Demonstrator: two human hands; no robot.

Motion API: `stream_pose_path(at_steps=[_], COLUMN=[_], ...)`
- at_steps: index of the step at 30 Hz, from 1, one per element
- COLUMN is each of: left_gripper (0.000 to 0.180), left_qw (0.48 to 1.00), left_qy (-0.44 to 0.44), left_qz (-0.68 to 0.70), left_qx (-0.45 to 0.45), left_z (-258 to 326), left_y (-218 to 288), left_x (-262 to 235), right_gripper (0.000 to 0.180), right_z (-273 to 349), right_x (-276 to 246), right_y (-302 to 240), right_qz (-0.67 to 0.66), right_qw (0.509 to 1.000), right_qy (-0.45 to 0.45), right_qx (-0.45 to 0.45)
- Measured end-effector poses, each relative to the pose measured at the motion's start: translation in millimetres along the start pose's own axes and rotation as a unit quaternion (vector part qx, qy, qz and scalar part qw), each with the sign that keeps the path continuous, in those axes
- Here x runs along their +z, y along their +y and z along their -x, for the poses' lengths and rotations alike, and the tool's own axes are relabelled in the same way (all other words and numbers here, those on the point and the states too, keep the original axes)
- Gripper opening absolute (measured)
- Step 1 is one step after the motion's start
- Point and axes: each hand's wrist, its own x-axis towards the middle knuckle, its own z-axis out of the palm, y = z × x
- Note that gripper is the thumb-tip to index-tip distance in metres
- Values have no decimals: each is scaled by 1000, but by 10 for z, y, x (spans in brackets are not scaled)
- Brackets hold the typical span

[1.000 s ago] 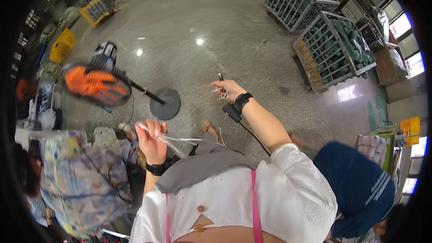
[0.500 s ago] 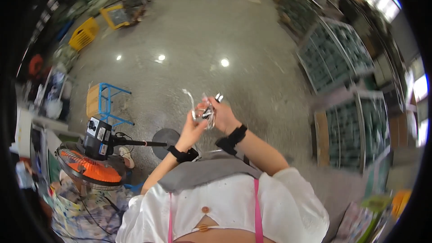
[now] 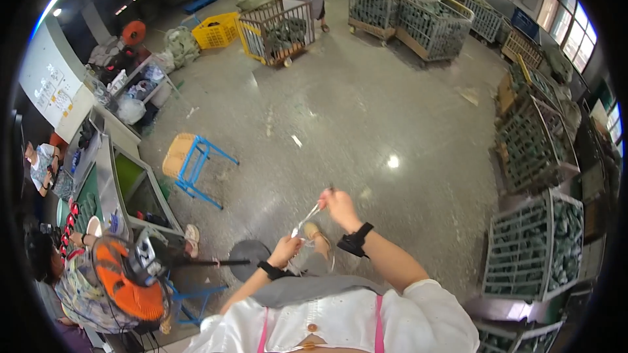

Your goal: The recorder is organizing and bundling shoe uppers at a factory workstation.

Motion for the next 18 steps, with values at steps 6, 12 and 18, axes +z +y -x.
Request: stream_pose_path(at_steps=[6,12,18], left_gripper=[24,27,14], left_qw=[876,903,826], left_qy=[119,166,29], left_qz=[465,337,-508], left_qx=[50,208,243], left_z=[-1343,-2636,-4348], left_y=[1302,3000,3290], left_x=[-326,-543,-1221], right_gripper=[27,19,19], right_z=[-1453,-2669,-4177], right_x=[-179,6,-776], right_y=[15,-54,-456], right_qz=[-216,-504,-149], right_qw=[967,772,924], right_qy=[-118,-294,-332], right_qx=[72,251,118])
